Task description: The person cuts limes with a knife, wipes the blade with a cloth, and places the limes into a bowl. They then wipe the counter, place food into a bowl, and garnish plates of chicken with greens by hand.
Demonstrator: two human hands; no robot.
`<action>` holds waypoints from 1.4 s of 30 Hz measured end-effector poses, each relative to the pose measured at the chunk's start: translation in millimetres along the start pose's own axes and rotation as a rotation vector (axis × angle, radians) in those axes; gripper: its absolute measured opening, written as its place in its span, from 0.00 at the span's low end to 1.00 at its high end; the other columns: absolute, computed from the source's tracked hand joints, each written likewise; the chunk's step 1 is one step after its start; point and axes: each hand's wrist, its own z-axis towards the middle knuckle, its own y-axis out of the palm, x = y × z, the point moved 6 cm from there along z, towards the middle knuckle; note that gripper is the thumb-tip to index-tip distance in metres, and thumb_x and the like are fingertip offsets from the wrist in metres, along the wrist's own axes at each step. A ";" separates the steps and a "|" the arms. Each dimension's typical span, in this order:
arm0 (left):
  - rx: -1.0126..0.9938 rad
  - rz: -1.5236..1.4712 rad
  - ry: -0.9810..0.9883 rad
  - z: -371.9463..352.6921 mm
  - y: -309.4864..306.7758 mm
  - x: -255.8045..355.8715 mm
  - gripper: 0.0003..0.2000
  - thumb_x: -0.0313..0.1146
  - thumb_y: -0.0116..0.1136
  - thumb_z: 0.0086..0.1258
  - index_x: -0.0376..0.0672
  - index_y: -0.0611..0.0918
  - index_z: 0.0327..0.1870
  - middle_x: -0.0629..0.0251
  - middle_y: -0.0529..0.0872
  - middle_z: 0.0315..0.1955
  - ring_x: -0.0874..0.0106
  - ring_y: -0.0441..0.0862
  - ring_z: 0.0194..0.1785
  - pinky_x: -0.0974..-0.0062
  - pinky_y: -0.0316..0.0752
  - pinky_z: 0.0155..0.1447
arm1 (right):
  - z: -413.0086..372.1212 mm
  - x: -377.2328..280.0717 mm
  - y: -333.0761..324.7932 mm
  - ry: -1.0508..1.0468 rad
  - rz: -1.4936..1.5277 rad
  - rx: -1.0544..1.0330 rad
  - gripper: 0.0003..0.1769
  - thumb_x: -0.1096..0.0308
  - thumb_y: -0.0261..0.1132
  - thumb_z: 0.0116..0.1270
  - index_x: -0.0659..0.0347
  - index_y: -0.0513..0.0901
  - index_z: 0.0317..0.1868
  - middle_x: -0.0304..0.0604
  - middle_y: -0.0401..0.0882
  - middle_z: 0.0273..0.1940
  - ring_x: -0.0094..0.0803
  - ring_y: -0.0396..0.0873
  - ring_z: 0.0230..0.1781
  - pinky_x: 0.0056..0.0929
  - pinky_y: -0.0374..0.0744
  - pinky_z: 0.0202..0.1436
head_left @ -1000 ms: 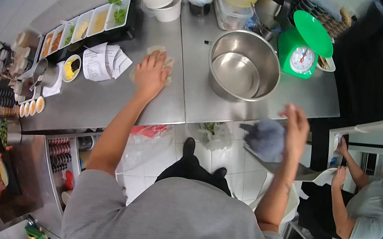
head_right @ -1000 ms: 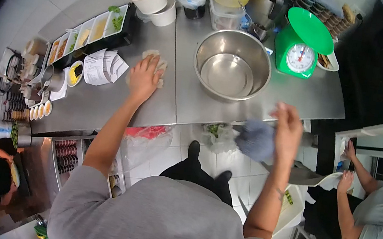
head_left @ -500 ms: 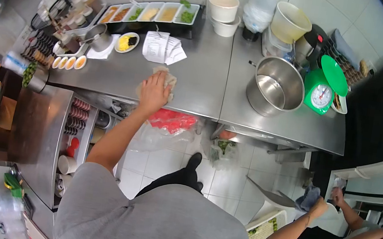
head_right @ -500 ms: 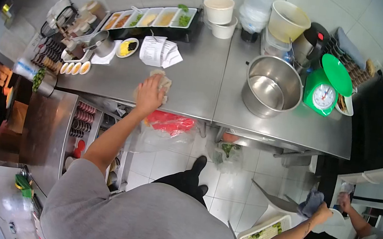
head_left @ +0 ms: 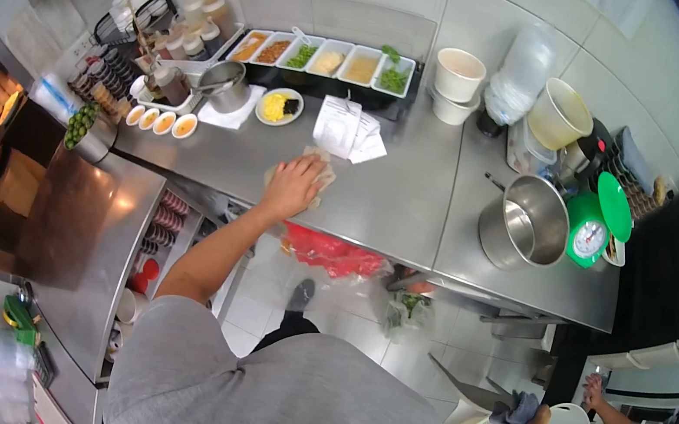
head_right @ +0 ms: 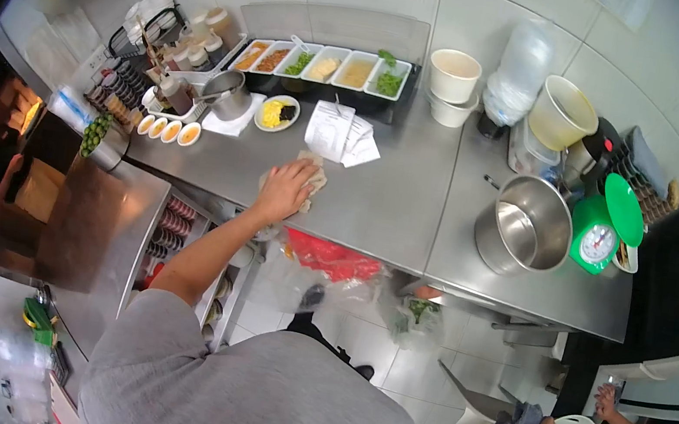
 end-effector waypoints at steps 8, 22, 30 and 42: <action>0.000 -0.012 -0.041 12.4 -1.4 -62.3 0.19 0.35 0.53 0.63 0.47 0.74 0.57 0.63 0.73 0.57 0.62 0.71 0.59 0.60 0.63 0.56 | -71.7 -15.6 32.8 -0.221 0.009 -0.026 0.24 0.56 0.46 0.61 0.72 0.73 0.23 0.57 0.72 0.20 0.37 0.66 0.22 0.47 0.61 0.26; -0.058 -0.317 0.361 161.3 -63.1 72.6 0.14 0.32 0.57 0.61 0.35 0.74 0.46 0.49 0.74 0.45 0.52 0.75 0.48 0.55 0.69 0.49 | -267.3 -301.9 110.1 -0.184 -0.108 0.266 0.22 0.61 0.62 0.61 0.72 0.78 0.48 0.49 0.82 0.39 0.33 0.77 0.40 0.32 0.74 0.47; 0.258 -0.076 0.495 326.3 6.1 107.6 0.12 0.28 0.56 0.59 0.43 0.77 0.44 0.59 0.77 0.43 0.61 0.74 0.50 0.62 0.67 0.53 | -335.7 -554.5 315.0 -0.650 0.237 -0.254 0.15 0.64 0.60 0.66 0.66 0.82 0.46 0.41 0.82 0.34 0.25 0.77 0.35 0.26 0.74 0.42; 0.200 -0.192 0.787 153.7 -74.5 108.3 0.13 0.30 0.54 0.55 0.38 0.77 0.41 0.60 0.78 0.36 0.62 0.75 0.43 0.65 0.69 0.49 | -224.4 -631.3 463.4 -0.067 0.659 -0.603 0.23 0.59 0.64 0.64 0.65 0.72 0.52 0.42 0.78 0.34 0.28 0.79 0.29 0.27 0.77 0.29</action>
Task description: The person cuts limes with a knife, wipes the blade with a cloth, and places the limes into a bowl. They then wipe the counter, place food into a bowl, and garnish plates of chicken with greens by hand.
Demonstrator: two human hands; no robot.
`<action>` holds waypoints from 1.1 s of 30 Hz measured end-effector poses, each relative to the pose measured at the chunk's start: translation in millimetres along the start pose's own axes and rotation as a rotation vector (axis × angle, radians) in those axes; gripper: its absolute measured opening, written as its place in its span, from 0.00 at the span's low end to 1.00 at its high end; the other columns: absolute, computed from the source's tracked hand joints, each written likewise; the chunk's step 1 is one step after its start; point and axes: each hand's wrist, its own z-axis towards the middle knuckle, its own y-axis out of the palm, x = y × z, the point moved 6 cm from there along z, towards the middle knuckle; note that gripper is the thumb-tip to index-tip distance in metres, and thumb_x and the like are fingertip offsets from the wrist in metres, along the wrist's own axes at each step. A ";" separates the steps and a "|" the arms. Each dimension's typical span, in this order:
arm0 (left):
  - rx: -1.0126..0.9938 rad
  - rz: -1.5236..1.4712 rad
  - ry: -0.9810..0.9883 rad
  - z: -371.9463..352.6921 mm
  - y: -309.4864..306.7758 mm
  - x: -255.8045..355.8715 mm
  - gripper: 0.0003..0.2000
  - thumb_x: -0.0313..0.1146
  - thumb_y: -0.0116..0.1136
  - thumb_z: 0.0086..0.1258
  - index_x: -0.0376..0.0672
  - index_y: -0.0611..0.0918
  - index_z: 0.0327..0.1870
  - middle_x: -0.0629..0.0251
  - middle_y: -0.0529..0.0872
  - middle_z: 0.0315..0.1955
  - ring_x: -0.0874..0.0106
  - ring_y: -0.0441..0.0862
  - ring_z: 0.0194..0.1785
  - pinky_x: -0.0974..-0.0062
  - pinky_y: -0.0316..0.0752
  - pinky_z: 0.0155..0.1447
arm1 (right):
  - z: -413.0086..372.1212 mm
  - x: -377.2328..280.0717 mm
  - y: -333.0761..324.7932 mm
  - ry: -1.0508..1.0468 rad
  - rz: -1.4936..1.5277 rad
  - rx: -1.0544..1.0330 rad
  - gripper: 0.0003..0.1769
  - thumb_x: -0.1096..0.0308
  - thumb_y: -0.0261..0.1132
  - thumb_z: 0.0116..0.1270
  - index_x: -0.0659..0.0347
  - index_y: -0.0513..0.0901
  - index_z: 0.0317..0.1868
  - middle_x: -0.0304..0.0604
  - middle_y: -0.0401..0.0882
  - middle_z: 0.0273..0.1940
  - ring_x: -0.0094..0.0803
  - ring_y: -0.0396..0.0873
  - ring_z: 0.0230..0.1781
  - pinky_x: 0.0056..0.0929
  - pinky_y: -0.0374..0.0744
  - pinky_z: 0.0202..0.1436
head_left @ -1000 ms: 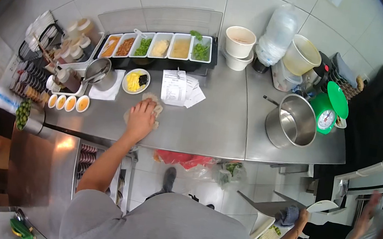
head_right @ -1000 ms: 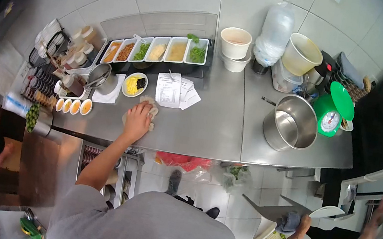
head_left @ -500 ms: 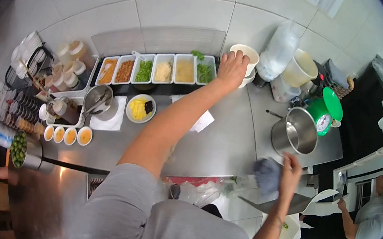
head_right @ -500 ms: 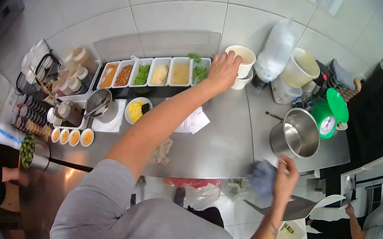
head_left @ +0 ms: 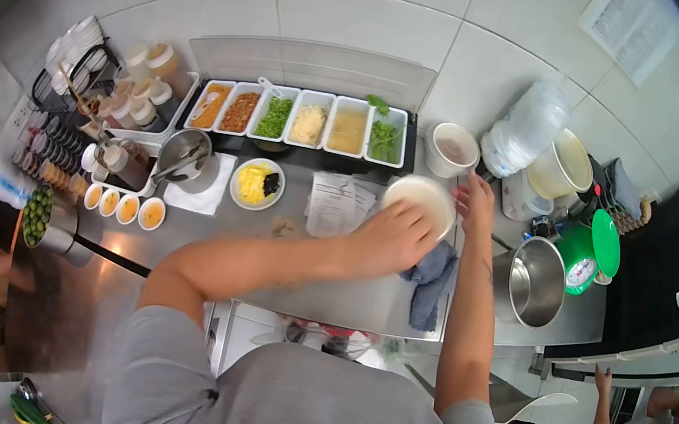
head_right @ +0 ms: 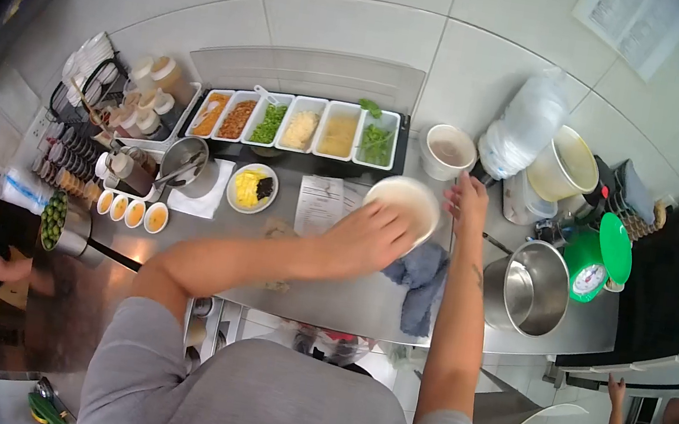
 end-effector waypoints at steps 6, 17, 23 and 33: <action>-0.245 -0.121 -0.051 -69.3 10.3 37.3 0.10 0.30 0.54 0.55 0.39 0.76 0.38 0.60 0.77 0.37 0.62 0.75 0.44 0.65 0.70 0.49 | 41.3 8.4 16.6 0.001 0.182 0.051 0.20 0.74 0.64 0.61 0.69 0.69 0.51 0.47 0.78 0.33 0.32 0.81 0.28 0.28 0.79 0.25; -0.357 -0.175 -0.085 -65.0 6.5 42.5 0.09 0.28 0.53 0.55 0.38 0.75 0.37 0.59 0.76 0.36 0.63 0.75 0.45 0.68 0.70 0.49 | -27.3 22.8 -46.4 -0.143 -0.102 0.063 0.18 0.69 0.56 0.67 0.66 0.75 0.55 0.36 0.73 0.27 0.26 0.70 0.20 0.26 0.71 0.23; -0.460 -0.202 -0.073 -67.3 19.3 52.9 0.10 0.28 0.52 0.56 0.37 0.75 0.38 0.57 0.77 0.38 0.61 0.76 0.45 0.66 0.72 0.49 | -13.0 10.6 -67.6 -0.628 -0.716 0.289 0.20 0.59 0.61 0.65 0.69 0.77 0.48 0.41 0.76 0.26 0.30 0.78 0.23 0.28 0.76 0.27; -0.295 -0.305 -0.330 -52.8 -10.3 36.9 0.12 0.28 0.56 0.57 0.36 0.74 0.42 0.55 0.75 0.41 0.58 0.75 0.46 0.63 0.71 0.50 | 84.1 5.7 15.2 -0.147 -0.230 0.006 0.16 0.64 0.61 0.62 0.72 0.73 0.36 0.47 0.77 0.24 0.34 0.80 0.18 0.29 0.77 0.14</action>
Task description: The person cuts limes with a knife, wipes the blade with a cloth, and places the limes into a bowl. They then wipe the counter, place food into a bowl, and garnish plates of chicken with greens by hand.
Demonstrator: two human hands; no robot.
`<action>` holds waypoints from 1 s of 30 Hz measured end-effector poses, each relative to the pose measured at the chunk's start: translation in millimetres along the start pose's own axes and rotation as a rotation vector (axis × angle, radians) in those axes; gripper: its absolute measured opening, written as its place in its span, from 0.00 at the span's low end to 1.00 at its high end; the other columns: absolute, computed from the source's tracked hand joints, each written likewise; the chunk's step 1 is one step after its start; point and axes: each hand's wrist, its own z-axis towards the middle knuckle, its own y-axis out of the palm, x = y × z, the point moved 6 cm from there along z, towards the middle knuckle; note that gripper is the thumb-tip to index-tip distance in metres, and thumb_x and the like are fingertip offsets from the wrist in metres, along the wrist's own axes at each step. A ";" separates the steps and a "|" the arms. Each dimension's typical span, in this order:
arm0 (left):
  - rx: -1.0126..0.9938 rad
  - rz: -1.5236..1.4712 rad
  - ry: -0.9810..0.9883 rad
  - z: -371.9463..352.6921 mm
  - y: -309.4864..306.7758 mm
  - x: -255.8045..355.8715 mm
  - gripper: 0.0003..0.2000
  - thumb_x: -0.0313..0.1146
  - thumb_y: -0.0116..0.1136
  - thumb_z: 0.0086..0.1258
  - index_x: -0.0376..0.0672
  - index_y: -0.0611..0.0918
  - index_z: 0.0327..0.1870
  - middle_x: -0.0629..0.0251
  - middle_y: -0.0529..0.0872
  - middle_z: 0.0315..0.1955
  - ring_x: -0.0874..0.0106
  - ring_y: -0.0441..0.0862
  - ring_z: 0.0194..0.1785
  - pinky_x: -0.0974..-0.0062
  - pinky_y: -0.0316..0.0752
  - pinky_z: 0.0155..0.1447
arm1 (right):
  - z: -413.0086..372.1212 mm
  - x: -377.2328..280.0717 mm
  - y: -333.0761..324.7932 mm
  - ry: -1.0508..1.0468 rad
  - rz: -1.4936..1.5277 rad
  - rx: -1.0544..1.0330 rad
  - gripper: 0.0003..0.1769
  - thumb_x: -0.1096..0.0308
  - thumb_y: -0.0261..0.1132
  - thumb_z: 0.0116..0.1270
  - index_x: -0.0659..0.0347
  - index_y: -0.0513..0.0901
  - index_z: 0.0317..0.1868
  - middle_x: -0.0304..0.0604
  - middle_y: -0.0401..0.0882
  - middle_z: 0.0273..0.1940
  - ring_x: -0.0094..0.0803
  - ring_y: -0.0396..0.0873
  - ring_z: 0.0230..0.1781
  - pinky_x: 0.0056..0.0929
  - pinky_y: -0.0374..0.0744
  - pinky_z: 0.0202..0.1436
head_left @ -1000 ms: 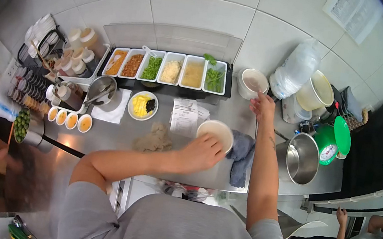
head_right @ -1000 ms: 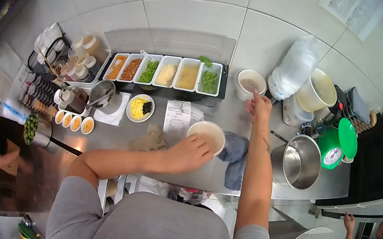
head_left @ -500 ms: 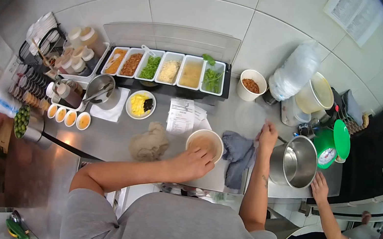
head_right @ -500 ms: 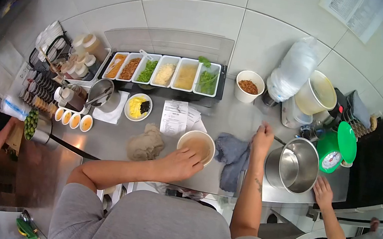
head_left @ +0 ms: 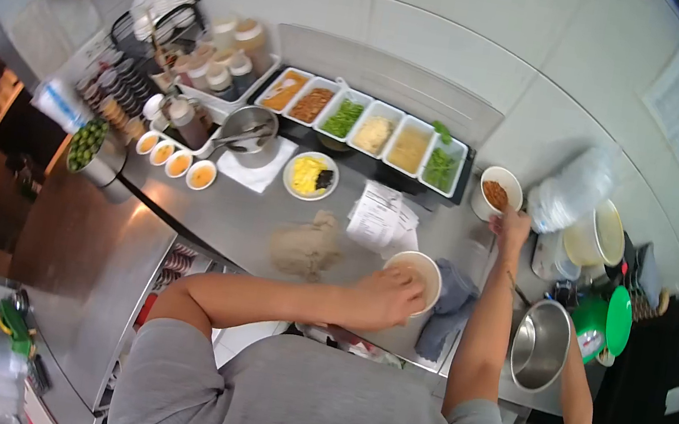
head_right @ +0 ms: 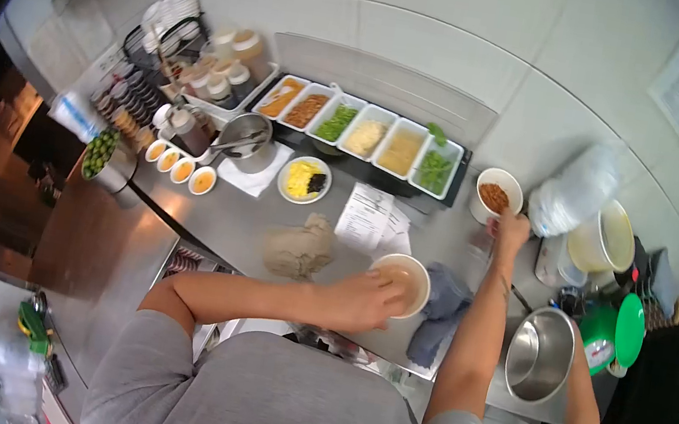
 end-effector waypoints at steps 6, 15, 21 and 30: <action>0.056 0.279 -0.383 -30.6 -112.6 -163.1 0.11 0.24 0.56 0.54 0.37 0.79 0.40 0.53 0.80 0.37 0.54 0.80 0.44 0.58 0.75 0.48 | -65.8 -62.4 -22.4 -0.205 0.048 0.066 0.08 0.71 0.57 0.62 0.70 0.73 0.35 0.49 0.80 0.24 0.33 0.81 0.18 0.28 0.81 0.19; -0.152 0.239 -0.558 -45.3 -119.8 -391.8 0.11 0.23 0.54 0.54 0.35 0.79 0.39 0.46 0.83 0.38 0.51 0.81 0.43 0.59 0.76 0.47 | -139.1 -124.8 86.0 0.141 0.453 -0.397 0.17 0.70 0.55 0.64 0.75 0.73 0.48 0.52 0.81 0.36 0.37 0.84 0.32 0.35 0.87 0.37; -0.070 0.077 -0.449 -21.5 -139.2 -427.6 0.08 0.28 0.52 0.58 0.40 0.82 0.34 0.48 0.84 0.32 0.51 0.82 0.38 0.57 0.76 0.42 | -158.6 -128.3 177.8 0.281 0.581 -0.505 0.11 0.72 0.56 0.62 0.72 0.72 0.41 0.53 0.78 0.38 0.39 0.82 0.32 0.43 0.86 0.44; -0.031 -0.014 -0.545 -47.2 -179.8 -444.4 0.06 0.24 0.51 0.57 0.38 0.81 0.32 0.54 0.83 0.29 0.60 0.82 0.36 0.64 0.75 0.39 | -179.9 -130.6 265.1 0.112 0.384 -0.568 0.26 0.72 0.68 0.53 0.60 0.67 0.52 0.43 0.74 0.40 0.30 0.75 0.36 0.33 0.79 0.44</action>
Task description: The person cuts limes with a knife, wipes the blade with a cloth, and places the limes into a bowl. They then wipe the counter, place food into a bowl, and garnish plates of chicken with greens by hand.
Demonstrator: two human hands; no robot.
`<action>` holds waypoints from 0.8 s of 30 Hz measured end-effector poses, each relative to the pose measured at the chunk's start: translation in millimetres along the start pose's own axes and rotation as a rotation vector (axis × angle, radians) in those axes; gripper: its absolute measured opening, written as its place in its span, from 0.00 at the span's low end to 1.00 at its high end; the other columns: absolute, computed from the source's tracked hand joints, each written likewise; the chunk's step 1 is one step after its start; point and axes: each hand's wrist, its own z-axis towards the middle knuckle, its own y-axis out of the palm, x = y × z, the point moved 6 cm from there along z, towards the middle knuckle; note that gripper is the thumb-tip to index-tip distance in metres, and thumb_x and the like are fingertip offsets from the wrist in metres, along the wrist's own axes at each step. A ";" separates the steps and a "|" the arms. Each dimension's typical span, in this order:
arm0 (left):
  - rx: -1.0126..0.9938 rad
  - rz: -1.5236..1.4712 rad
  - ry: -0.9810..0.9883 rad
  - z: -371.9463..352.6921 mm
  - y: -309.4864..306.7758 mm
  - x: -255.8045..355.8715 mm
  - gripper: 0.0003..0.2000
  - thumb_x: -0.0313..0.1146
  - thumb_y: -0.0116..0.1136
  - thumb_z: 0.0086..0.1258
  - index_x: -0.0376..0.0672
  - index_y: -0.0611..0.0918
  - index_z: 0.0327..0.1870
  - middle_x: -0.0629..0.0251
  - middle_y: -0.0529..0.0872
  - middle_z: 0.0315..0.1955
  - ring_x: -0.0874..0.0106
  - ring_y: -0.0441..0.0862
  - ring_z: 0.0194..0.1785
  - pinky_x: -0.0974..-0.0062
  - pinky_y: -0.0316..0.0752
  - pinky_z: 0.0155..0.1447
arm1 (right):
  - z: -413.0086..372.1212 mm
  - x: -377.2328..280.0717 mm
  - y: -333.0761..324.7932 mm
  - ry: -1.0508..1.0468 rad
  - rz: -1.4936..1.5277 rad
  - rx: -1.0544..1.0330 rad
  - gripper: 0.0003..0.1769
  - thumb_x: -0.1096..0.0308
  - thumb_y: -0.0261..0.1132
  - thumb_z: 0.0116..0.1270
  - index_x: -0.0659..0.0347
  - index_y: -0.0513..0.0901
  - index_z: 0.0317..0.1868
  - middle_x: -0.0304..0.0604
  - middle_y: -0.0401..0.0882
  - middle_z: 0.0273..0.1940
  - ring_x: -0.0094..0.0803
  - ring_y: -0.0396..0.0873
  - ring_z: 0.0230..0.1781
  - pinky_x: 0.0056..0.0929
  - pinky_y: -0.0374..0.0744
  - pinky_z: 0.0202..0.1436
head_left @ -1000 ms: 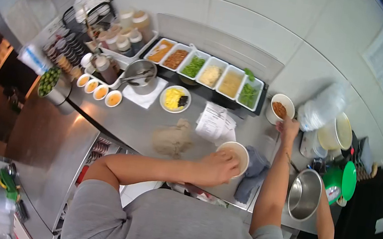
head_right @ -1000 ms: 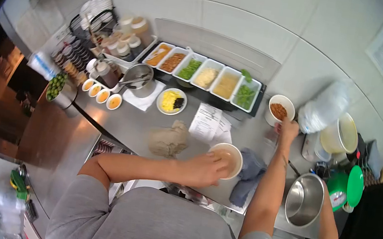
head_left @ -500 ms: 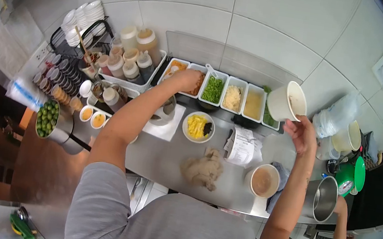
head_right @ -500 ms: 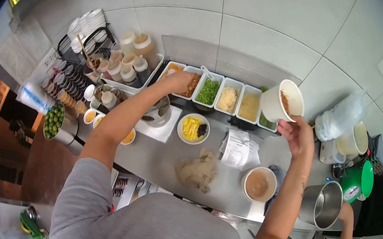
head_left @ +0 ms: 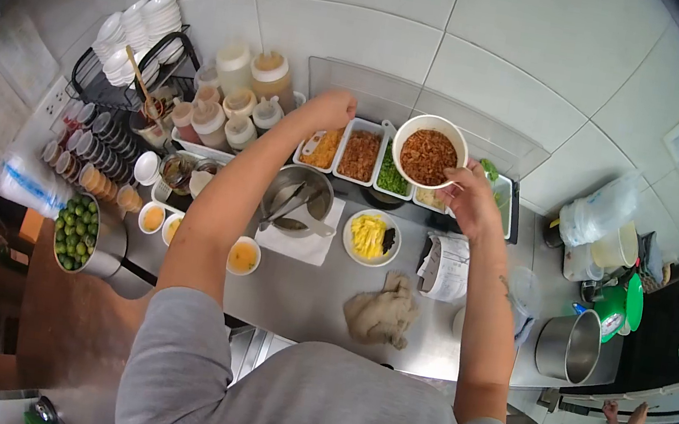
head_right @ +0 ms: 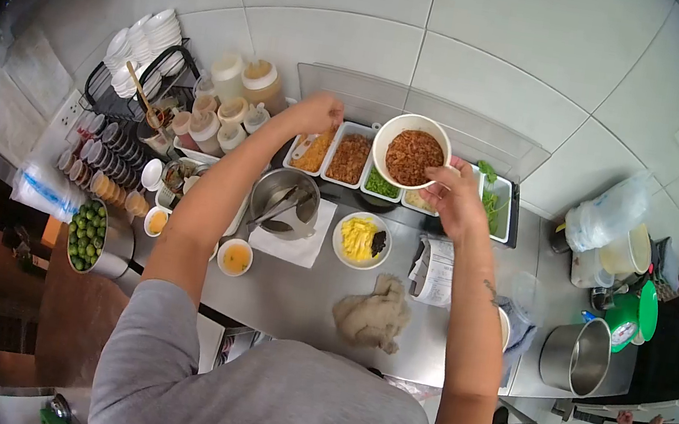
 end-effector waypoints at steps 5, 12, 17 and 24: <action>0.295 -0.039 0.164 -34.5 -35.3 58.9 0.05 0.24 0.51 0.58 0.37 0.79 0.34 0.52 0.82 0.32 0.54 0.79 0.40 0.62 0.74 0.44 | 12.3 -6.7 23.1 -0.197 -0.258 0.044 0.39 0.74 0.71 0.50 0.60 0.59 0.60 0.52 0.66 0.51 0.36 0.74 0.46 0.31 0.78 0.44; 0.248 0.011 0.410 -37.8 12.8 101.9 0.19 0.18 0.51 0.56 0.39 0.75 0.52 0.55 0.74 0.54 0.53 0.75 0.55 0.61 0.74 0.56 | 26.6 3.6 53.1 -0.245 -0.322 -0.008 0.41 0.74 0.73 0.49 0.61 0.58 0.60 0.52 0.66 0.50 0.37 0.75 0.45 0.30 0.78 0.42; 0.239 -0.021 0.407 -28.1 20.1 79.8 0.26 0.18 0.53 0.55 0.43 0.72 0.59 0.57 0.70 0.59 0.54 0.72 0.59 0.61 0.74 0.57 | 31.1 4.2 57.9 -0.267 -0.354 0.014 0.40 0.75 0.73 0.49 0.63 0.58 0.60 0.51 0.68 0.48 0.36 0.76 0.43 0.29 0.79 0.40; 0.137 -0.030 0.392 -31.7 20.7 81.1 0.25 0.17 0.54 0.56 0.47 0.74 0.57 0.58 0.69 0.60 0.54 0.72 0.60 0.62 0.73 0.59 | 29.7 -1.6 76.0 -0.286 -0.450 0.037 0.40 0.74 0.74 0.49 0.64 0.59 0.59 0.49 0.72 0.43 0.32 0.77 0.38 0.26 0.79 0.36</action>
